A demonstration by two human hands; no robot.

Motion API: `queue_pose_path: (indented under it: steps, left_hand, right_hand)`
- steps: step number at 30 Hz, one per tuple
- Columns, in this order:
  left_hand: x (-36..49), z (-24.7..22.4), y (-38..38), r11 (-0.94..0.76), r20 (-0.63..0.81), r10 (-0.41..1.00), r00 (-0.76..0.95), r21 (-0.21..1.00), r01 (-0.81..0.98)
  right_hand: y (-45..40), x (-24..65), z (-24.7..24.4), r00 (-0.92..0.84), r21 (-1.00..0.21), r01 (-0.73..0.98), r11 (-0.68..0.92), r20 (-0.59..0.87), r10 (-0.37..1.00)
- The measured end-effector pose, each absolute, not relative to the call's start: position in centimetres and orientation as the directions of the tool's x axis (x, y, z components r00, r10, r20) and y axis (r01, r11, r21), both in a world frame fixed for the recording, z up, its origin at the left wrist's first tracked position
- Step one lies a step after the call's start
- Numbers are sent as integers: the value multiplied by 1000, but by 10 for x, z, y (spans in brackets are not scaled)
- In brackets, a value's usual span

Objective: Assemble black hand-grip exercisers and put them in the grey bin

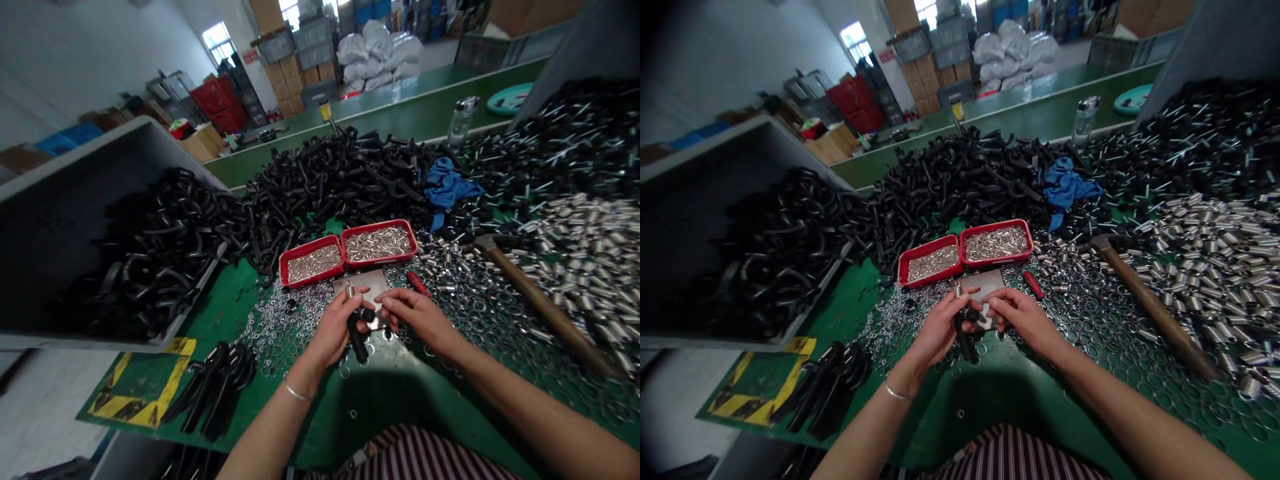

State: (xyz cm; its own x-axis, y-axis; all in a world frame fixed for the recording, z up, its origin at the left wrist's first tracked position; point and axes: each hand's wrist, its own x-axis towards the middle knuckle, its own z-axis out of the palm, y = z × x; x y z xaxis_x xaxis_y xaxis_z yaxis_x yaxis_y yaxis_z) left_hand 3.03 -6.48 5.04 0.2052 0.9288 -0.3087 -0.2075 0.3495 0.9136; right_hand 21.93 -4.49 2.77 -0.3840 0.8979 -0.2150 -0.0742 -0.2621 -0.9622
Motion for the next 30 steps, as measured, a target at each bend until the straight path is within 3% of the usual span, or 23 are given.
queue_pose_path:
  steps: [3, 7, 11, 13, 15, 19, 22, 26, 30]
  left_hand:
    - [38, 40, -63, 133, -154, 983, 100, 973, 187]
    - [39, 38, -73, -111, -8, 974, 225, 853, 511]
    - [12, 27, -126, -478, 149, 858, 492, 585, 655]
    - [-8, 8, -157, -662, 135, 715, 686, 444, 604]
    - [-27, -15, -176, -725, 60, 643, 763, 368, 582]
    - [-47, -47, -167, -610, 98, 782, 616, 328, 721]
    - [-47, -41, -150, -530, 171, 846, 505, 363, 766]
    - [-60, -2, -121, -439, 232, 898, 374, 417, 796]
    - [-119, 41, -46, -131, 235, 971, 51, 339, 932]
  right_hand:
    - [-36, 202, 32, -441, -967, -29, -253, -215, 872]
    - [-37, 194, 29, -404, -987, 3, -161, -148, 902]
    - [-37, 219, 30, -184, -998, 33, -46, -52, 982]
    - [-35, 233, 31, -43, -997, 75, 0, -3, 999]
    - [-33, 241, 29, 44, -998, 53, -19, -17, 999]
    - [-34, 230, 20, -8, -967, -107, -230, -230, 973]
    - [-38, 213, 10, -137, -925, -180, -335, -314, 940]
    - [-40, 201, -13, -363, -835, -296, -464, -351, 863]
    - [-39, 198, -33, -502, -761, -388, -520, -299, 811]
